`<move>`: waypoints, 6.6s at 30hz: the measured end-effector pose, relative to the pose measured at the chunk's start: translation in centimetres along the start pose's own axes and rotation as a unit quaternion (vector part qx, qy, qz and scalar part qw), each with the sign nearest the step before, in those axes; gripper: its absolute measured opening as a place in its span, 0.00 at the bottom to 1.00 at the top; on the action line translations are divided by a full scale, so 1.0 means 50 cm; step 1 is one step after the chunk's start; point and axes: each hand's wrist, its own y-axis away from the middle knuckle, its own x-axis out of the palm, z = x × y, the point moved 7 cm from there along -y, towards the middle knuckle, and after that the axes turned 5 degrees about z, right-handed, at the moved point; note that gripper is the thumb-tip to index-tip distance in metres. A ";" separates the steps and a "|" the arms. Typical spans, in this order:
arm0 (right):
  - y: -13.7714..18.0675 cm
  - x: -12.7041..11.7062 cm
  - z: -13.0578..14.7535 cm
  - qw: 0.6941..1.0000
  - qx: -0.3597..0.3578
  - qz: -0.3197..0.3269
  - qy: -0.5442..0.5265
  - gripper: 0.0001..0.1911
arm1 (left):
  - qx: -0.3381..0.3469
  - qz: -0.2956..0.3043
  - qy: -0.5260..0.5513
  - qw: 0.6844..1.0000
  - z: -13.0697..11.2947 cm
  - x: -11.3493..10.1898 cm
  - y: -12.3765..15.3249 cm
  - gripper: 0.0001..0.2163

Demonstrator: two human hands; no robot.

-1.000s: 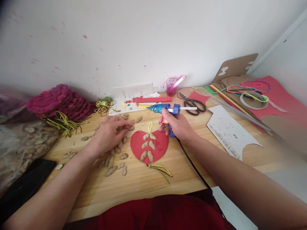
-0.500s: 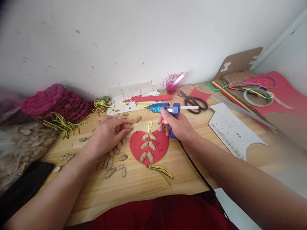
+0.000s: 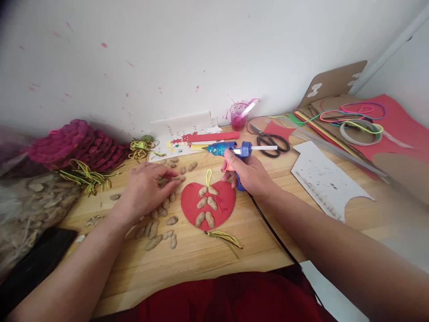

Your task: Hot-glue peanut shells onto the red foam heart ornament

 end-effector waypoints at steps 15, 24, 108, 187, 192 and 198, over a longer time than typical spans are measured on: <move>-0.021 -0.004 -0.011 0.999 -0.036 -0.008 0.002 0.30 | -0.058 0.044 0.115 0.991 -0.047 0.007 -0.006 0.06; -0.028 -0.005 -0.017 0.999 -0.047 0.006 0.012 0.30 | 0.002 0.082 0.026 0.996 -0.191 0.038 -0.034 0.04; -0.015 -0.003 -0.017 1.000 -0.019 0.002 0.017 0.27 | -0.053 0.090 0.074 0.992 -0.157 0.008 -0.053 0.11; -0.002 -0.012 -0.005 0.998 0.011 -0.047 0.048 0.26 | -0.187 0.059 -0.047 0.979 0.122 -0.092 0.004 0.16; -0.004 -0.011 -0.002 0.998 -0.007 -0.031 0.054 0.26 | -0.162 0.055 -0.038 0.985 0.121 -0.085 0.001 0.16; -0.006 -0.011 -0.005 0.998 -0.016 -0.024 0.053 0.26 | -0.147 0.036 -0.008 0.988 0.121 -0.072 -0.002 0.15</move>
